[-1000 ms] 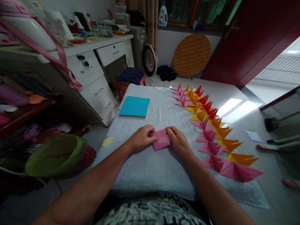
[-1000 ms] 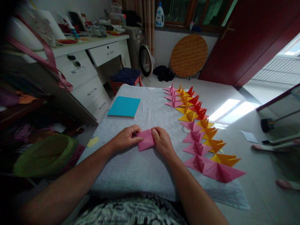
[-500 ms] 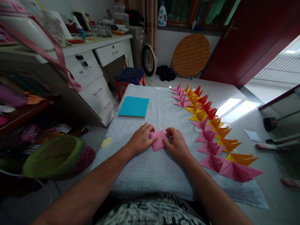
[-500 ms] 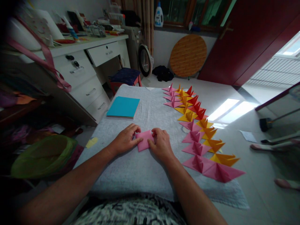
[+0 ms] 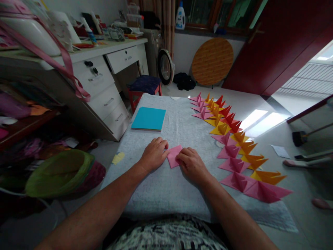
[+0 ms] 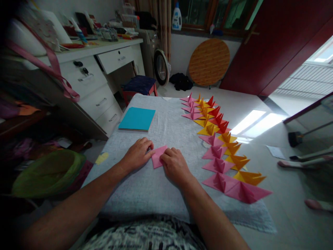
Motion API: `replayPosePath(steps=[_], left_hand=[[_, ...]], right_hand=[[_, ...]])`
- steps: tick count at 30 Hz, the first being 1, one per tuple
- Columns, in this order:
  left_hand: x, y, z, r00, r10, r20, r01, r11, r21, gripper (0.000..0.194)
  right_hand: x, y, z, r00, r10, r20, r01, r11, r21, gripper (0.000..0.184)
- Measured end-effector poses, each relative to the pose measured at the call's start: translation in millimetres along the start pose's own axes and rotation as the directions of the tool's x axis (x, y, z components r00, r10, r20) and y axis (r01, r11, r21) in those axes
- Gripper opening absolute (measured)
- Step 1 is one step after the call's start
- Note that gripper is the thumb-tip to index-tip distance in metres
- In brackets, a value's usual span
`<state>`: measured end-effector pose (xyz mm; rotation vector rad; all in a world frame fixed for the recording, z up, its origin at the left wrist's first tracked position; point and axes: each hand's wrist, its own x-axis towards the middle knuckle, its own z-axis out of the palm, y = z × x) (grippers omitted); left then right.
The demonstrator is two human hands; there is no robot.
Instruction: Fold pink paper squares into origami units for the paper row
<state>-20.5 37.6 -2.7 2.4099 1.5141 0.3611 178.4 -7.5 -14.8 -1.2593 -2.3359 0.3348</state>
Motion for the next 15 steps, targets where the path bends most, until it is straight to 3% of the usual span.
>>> replayPosePath(steps=[5, 10, 15], left_hand=[[-0.8, 1.6, 4.3, 1.000, -0.027, -0.015, 0.027, 0.999, -0.033, 0.018], [-0.7, 8.2, 5.1, 0.998, -0.066, 0.002, 0.066, 0.996, -0.061, 0.027], [2.1, 9.1, 1.6, 0.998, -0.047, 0.038, 0.057, 0.944, -0.324, 0.022]], right_hand=[[0.3, -2.1, -2.4, 0.999, 0.036, 0.007, -0.036, 0.999, 0.039, 0.018], [0.7, -1.1, -2.4, 0.989, 0.146, -0.037, -0.145, 0.989, 0.026, 0.009], [-2.7, 3.2, 4.7, 0.968, 0.224, -0.112, -0.220, 0.974, 0.049, 0.052]])
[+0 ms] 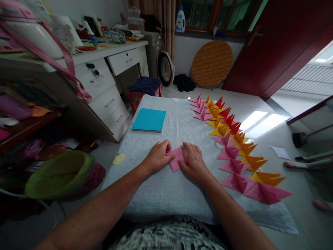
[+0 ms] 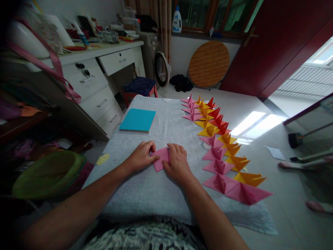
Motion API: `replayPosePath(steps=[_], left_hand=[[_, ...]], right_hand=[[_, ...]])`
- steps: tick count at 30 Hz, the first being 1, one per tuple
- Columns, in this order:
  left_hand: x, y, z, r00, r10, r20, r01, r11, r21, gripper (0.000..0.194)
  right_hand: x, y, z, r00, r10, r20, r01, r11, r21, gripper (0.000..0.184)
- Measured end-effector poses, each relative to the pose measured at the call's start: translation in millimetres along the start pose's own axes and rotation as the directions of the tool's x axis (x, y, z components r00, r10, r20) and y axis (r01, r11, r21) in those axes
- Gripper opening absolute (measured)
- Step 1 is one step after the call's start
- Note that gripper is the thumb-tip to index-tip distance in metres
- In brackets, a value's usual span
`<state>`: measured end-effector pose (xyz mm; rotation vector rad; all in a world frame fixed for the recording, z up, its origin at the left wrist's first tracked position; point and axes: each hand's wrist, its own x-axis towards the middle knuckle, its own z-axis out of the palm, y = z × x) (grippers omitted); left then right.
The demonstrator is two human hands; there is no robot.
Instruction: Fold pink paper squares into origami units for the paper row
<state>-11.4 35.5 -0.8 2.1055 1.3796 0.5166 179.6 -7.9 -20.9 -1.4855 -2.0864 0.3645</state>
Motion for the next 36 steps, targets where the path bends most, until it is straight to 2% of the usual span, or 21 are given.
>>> replayPosePath(steps=[3, 5, 7, 9, 12, 16, 20, 24, 27, 29, 31, 32, 33, 34, 36], left_hand=[[0, -2, -0.6, 1.000, -0.013, 0.017, 0.017, 0.970, -0.241, 0.025], [0, -3, -0.3, 1.000, -0.009, 0.003, 0.009, 0.956, -0.292, 0.033], [-1, -5, 0.0, 0.999, 0.026, -0.039, -0.034, 0.977, -0.210, 0.035], [-2, -5, 0.4, 0.996, 0.063, -0.064, -0.066, 0.996, -0.055, 0.031], [-3, -4, 1.6, 0.998, 0.061, -0.031, -0.056, 0.991, 0.121, 0.030], [-3, 1, 3.3, 1.000, 0.022, 0.020, -0.025, 0.985, 0.171, 0.034], [-2, 4, 1.8, 0.996, 0.060, 0.060, -0.063, 0.997, 0.044, 0.021], [-4, 7, 0.2, 0.993, 0.088, 0.079, -0.065, 0.964, -0.259, 0.014], [-5, 9, 1.2, 0.996, 0.092, 0.015, -0.072, 0.865, -0.496, 0.016], [-5, 9, 2.5, 0.997, 0.047, -0.061, -0.073, 0.820, -0.568, 0.021], [-5, 9, 3.7, 0.978, -0.033, -0.204, -0.080, 0.849, -0.523, 0.027], [-5, 10, 4.1, 0.955, -0.063, -0.289, -0.083, 0.881, -0.466, 0.029], [-5, 10, 4.4, 0.930, -0.077, -0.359, -0.081, 0.910, -0.406, 0.027], [-6, 11, 4.7, 0.916, -0.076, -0.393, -0.077, 0.930, -0.361, 0.023], [-9, 15, 5.6, 0.944, -0.050, -0.325, -0.075, 0.929, -0.362, 0.017]], right_hand=[[-2, 4, 3, 1.000, 0.004, 0.002, -0.005, 0.999, 0.046, 0.072], [-2, 6, 4, 1.000, 0.005, 0.013, -0.006, 0.998, 0.068, 0.076], [-1, 7, 4, 1.000, -0.001, 0.022, -0.001, 0.998, 0.063, 0.076], [-1, 8, 4, 1.000, -0.013, 0.028, 0.012, 0.999, 0.049, 0.076], [0, 7, 4, 0.999, -0.033, 0.036, 0.031, 0.998, 0.054, 0.078], [0, 6, 2, 0.999, -0.037, 0.032, 0.034, 0.996, 0.085, 0.078], [1, 7, 1, 0.999, -0.028, 0.027, 0.024, 0.991, 0.132, 0.080], [1, 6, -2, 1.000, 0.025, 0.019, -0.029, 0.966, 0.256, 0.079], [3, 2, -7, 0.989, 0.120, 0.086, -0.146, 0.886, 0.441, 0.073], [4, 1, -9, 0.977, 0.178, 0.118, -0.213, 0.814, 0.541, 0.055], [5, 0, -11, 0.967, 0.232, 0.107, -0.249, 0.767, 0.592, 0.025], [6, 0, -11, 0.961, 0.264, 0.086, -0.261, 0.755, 0.601, 0.015], [6, 1, -11, 0.954, 0.296, 0.053, -0.268, 0.755, 0.599, 0.013], [6, 1, -11, 0.946, 0.324, 0.008, -0.267, 0.767, 0.584, 0.014], [6, 1, -9, 0.933, 0.337, -0.127, -0.229, 0.827, 0.514, 0.011]])
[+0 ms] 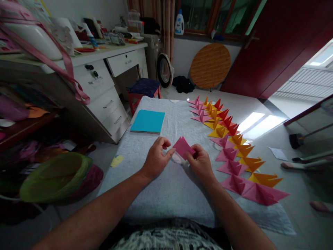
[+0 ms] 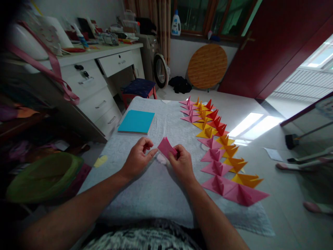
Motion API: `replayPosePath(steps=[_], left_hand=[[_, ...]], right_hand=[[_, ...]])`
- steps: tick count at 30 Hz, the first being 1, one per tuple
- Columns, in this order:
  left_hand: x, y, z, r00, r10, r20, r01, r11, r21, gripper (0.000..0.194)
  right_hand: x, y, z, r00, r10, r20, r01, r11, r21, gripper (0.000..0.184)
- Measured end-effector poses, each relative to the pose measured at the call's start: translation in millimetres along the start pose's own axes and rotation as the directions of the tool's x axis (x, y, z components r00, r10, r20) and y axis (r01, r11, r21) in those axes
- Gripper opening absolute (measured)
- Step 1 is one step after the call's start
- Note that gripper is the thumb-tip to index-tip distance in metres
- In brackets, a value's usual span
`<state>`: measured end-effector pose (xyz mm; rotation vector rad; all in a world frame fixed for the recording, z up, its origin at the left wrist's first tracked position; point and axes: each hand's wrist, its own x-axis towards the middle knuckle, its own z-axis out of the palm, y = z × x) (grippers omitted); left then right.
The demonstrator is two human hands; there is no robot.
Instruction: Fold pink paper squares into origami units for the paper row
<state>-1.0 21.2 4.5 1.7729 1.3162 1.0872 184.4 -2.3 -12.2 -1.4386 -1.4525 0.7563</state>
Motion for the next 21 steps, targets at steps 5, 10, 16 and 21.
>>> replayPosePath(steps=[5, 10, 16, 21], left_hand=[[-5, 7, 10.2, 0.933, -0.038, 0.357, 0.187, 0.899, -0.395, 0.043], [0, 1, 18.4, 0.934, -0.077, 0.350, 0.270, 0.791, -0.548, 0.034], [5, -5, 15.2, 0.917, -0.163, 0.365, 0.344, 0.788, -0.511, 0.034], [9, -8, 12.5, 0.931, -0.161, 0.329, 0.306, 0.834, -0.459, 0.034]], right_hand=[[-5, -5, 5, 0.943, -0.314, 0.113, 0.329, 0.932, -0.154, 0.008], [-6, -13, 1, 0.886, -0.395, 0.243, 0.428, 0.898, -0.102, 0.016], [1, -1, -3, 0.981, -0.176, -0.077, 0.159, 0.970, -0.186, 0.019], [3, 15, 2, 1.000, -0.007, -0.002, 0.007, 0.996, -0.086, 0.040]])
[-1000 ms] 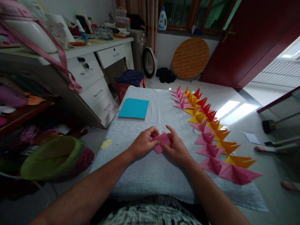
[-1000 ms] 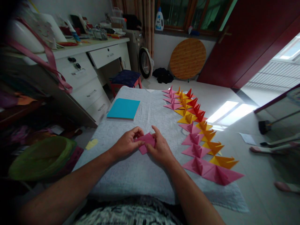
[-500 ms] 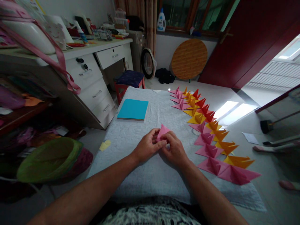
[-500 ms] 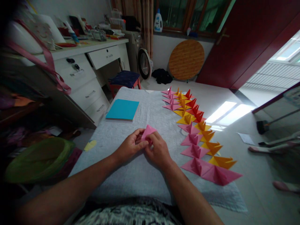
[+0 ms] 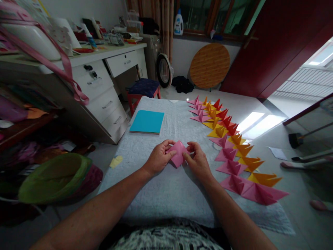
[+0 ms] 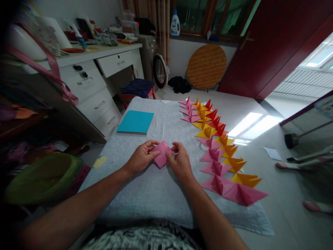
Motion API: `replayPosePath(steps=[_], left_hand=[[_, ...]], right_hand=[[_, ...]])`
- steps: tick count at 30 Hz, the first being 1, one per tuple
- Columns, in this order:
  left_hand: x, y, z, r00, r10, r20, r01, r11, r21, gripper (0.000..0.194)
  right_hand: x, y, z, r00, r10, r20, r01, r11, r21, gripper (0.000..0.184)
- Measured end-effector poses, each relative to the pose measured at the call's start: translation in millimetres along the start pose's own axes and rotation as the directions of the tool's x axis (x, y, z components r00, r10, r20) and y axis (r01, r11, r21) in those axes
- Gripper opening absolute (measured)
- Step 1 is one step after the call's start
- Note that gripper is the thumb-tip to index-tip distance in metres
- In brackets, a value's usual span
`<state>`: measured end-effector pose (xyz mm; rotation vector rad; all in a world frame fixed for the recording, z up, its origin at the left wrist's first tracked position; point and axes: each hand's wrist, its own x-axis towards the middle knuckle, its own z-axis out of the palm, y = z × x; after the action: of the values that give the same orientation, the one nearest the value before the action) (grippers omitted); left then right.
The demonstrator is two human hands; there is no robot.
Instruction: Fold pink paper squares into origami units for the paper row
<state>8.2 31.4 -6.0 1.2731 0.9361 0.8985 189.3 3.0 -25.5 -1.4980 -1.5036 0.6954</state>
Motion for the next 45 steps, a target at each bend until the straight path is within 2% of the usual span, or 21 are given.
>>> replayPosePath(steps=[3, 7, 9, 11, 13, 14, 16, 17, 20, 22, 26, 28, 31, 33, 36, 39, 45], left_hand=[[2, -2, -1.5, 1.000, -0.003, 0.003, 0.003, 1.000, 0.017, 0.036], [4, -3, -1.3, 1.000, 0.010, 0.020, -0.010, 1.000, 0.018, 0.036], [3, -2, -1.0, 1.000, 0.024, 0.009, -0.024, 0.997, 0.077, 0.036], [2, 0, -1.2, 0.996, 0.073, -0.053, -0.059, 0.973, 0.225, 0.037], [-2, 3, -1.9, 0.972, 0.204, -0.119, -0.127, 0.877, 0.463, 0.034], [-5, 5, -2.2, 0.950, 0.288, -0.118, -0.167, 0.793, 0.586, 0.030], [-12, 8, -1.7, 0.911, 0.411, -0.016, -0.253, 0.590, 0.767, 0.021], [-15, 8, -0.8, 0.904, 0.423, 0.063, -0.294, 0.507, 0.810, 0.018], [-24, 5, 4.0, 0.901, 0.325, 0.287, -0.400, 0.369, 0.839, 0.019], [-27, -1, 7.3, 0.897, 0.251, 0.365, -0.431, 0.308, 0.848, 0.027], [-29, -8, 9.4, 0.899, 0.185, 0.398, -0.433, 0.223, 0.873, 0.046], [-29, -8, 8.3, 0.898, 0.179, 0.402, -0.434, 0.216, 0.874, 0.051], [-31, -5, 6.2, 0.896, 0.173, 0.409, -0.440, 0.215, 0.872, 0.054], [-32, -5, 5.0, 0.900, 0.162, 0.405, -0.433, 0.224, 0.873, 0.053], [-33, -8, 2.9, 0.906, 0.127, 0.404, -0.423, 0.249, 0.871, 0.054], [-33, -11, 0.1, 0.907, 0.092, 0.412, -0.421, 0.242, 0.874, 0.058], [-36, -4, -3.0, 0.888, -0.012, 0.459, -0.450, 0.175, 0.876, 0.064]], right_hand=[[0, 1, 0, 0.999, -0.021, -0.050, 0.020, 0.999, -0.029, 0.040], [0, -3, -1, 0.998, -0.004, 0.062, 0.001, 0.999, 0.052, 0.041], [0, -4, -1, 0.998, -0.013, 0.065, 0.008, 0.997, 0.077, 0.040], [0, -5, -1, 0.999, -0.022, 0.026, 0.020, 0.999, 0.046, 0.038], [1, -4, 0, 0.999, -0.034, -0.025, 0.033, 0.999, -0.035, 0.034], [1, -4, 0, 0.998, -0.046, -0.047, 0.042, 0.995, -0.087, 0.032], [2, -2, 2, 0.994, -0.081, -0.077, 0.065, 0.979, -0.193, 0.026], [3, -1, 2, 0.992, -0.100, -0.082, 0.077, 0.967, -0.245, 0.023], [5, 2, 4, 0.988, -0.139, -0.073, 0.099, 0.914, -0.393, 0.017], [5, 2, 4, 0.987, -0.150, -0.051, 0.108, 0.872, -0.478, 0.013], [3, -5, 0, 0.976, -0.219, 0.004, 0.186, 0.822, -0.538, 0.018], [0, -10, -3, 0.950, -0.291, 0.112, 0.308, 0.830, -0.464, 0.023], [-5, -18, -5, 0.879, -0.339, 0.335, 0.444, 0.837, -0.321, 0.030], [-7, -21, -5, 0.852, -0.303, 0.427, 0.452, 0.838, -0.307, 0.035], [-8, -22, -4, 0.848, -0.220, 0.483, 0.427, 0.823, -0.375, 0.045], [-6, -21, -2, 0.853, -0.144, 0.501, 0.407, 0.785, -0.467, 0.054], [2, -20, -2, 0.883, -0.015, 0.469, 0.347, 0.694, -0.631, 0.063]])
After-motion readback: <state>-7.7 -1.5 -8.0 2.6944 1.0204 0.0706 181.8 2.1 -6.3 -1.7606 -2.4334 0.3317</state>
